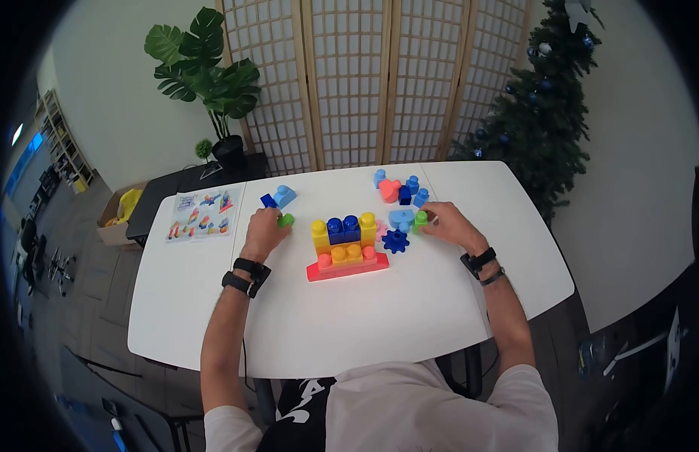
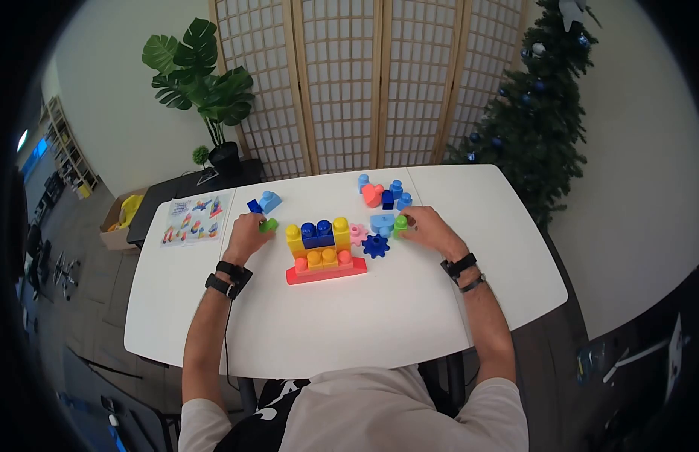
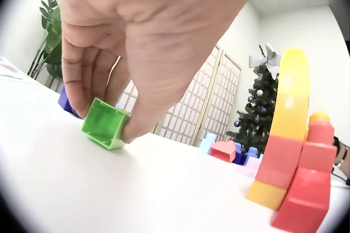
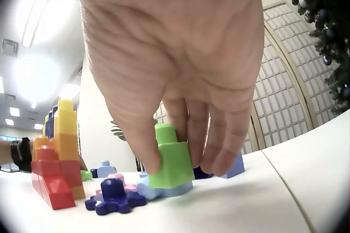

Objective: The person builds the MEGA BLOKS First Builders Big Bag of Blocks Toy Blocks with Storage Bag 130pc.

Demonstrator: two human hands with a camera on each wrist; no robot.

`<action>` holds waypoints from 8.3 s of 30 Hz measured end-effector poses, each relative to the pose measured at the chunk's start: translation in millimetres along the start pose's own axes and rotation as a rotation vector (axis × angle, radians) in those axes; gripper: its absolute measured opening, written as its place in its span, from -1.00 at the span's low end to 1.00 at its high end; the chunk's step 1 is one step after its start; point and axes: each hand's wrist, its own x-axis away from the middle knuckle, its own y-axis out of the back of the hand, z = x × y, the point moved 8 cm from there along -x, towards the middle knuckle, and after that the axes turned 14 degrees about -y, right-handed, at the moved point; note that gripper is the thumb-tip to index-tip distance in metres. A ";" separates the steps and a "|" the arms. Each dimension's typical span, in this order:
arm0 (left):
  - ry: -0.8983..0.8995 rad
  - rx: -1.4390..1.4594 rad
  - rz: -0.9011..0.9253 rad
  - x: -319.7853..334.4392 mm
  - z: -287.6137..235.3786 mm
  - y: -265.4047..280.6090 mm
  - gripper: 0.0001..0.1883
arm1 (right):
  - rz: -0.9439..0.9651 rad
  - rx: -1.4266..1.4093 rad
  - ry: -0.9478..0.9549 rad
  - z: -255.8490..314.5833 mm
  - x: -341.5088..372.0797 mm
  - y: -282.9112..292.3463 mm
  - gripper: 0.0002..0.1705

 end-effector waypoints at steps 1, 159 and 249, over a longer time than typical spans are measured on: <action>-0.005 -0.001 -0.001 -3.4 -3.6 6.9 -0.48 | -0.046 -0.051 0.035 5.3 2.9 8.0 -0.56; -0.390 0.931 -0.313 0.8 -159.6 128.1 -0.64 | -0.248 -0.471 0.493 193.0 43.1 22.5 -0.53; -0.303 0.912 -0.288 12.2 -127.7 130.0 -0.14 | -0.467 -0.170 0.114 38.2 -66.6 62.9 -0.56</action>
